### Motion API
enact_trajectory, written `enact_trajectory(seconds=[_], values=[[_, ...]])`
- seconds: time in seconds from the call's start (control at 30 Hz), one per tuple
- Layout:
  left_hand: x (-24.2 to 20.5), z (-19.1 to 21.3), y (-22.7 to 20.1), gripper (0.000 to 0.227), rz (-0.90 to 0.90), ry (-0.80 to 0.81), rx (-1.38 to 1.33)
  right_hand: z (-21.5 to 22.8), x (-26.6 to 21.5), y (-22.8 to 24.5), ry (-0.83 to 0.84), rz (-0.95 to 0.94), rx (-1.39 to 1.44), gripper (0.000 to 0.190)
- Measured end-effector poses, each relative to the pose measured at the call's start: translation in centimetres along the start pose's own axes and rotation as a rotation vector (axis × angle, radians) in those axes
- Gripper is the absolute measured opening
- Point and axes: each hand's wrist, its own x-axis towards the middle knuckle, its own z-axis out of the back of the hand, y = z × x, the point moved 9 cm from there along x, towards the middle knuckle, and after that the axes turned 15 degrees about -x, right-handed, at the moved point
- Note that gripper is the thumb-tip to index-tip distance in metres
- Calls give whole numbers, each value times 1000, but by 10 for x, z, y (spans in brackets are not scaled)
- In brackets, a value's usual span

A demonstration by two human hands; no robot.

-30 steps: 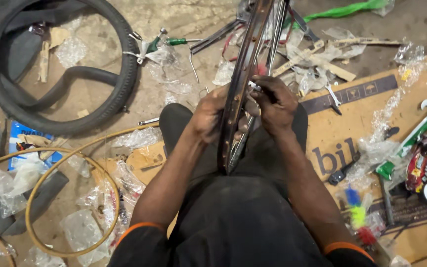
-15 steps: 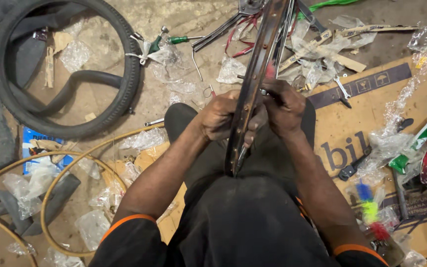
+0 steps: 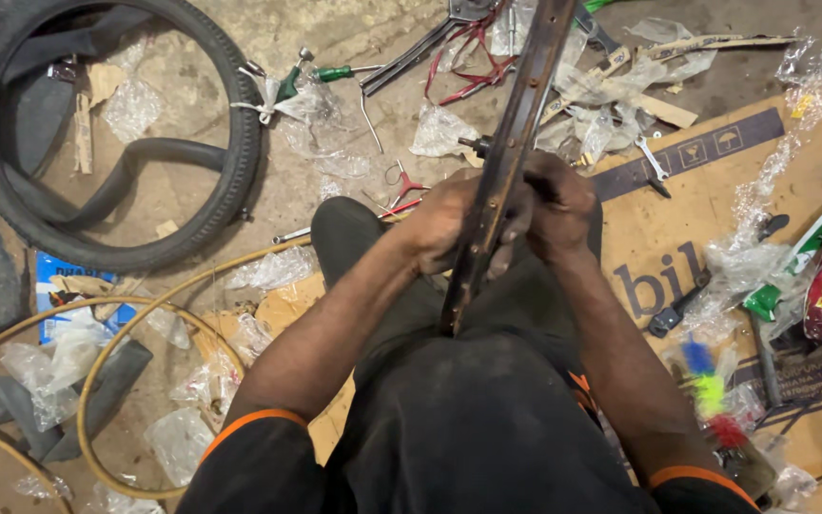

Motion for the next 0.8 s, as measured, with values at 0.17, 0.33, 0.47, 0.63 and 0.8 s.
enact_trajectory(seconds=[0.17,0.33,0.47,0.63,0.8], values=[[-1,-9,0,36,67,145,-145,-3,2,-12,35,-69,-19,19],[2,0,4,44,-32,11,-3,-2,-6,-17,69,-76,-134,19],[-1,-9,-1,42,-10,63,-132,-7,4,-18,56,-89,-45,22],[-5,1,5,49,-23,52,45,-3,-5,-10,63,-45,-21,24],[-3,-10,0,39,9,153,-162,-6,7,-7,49,-86,134,26]])
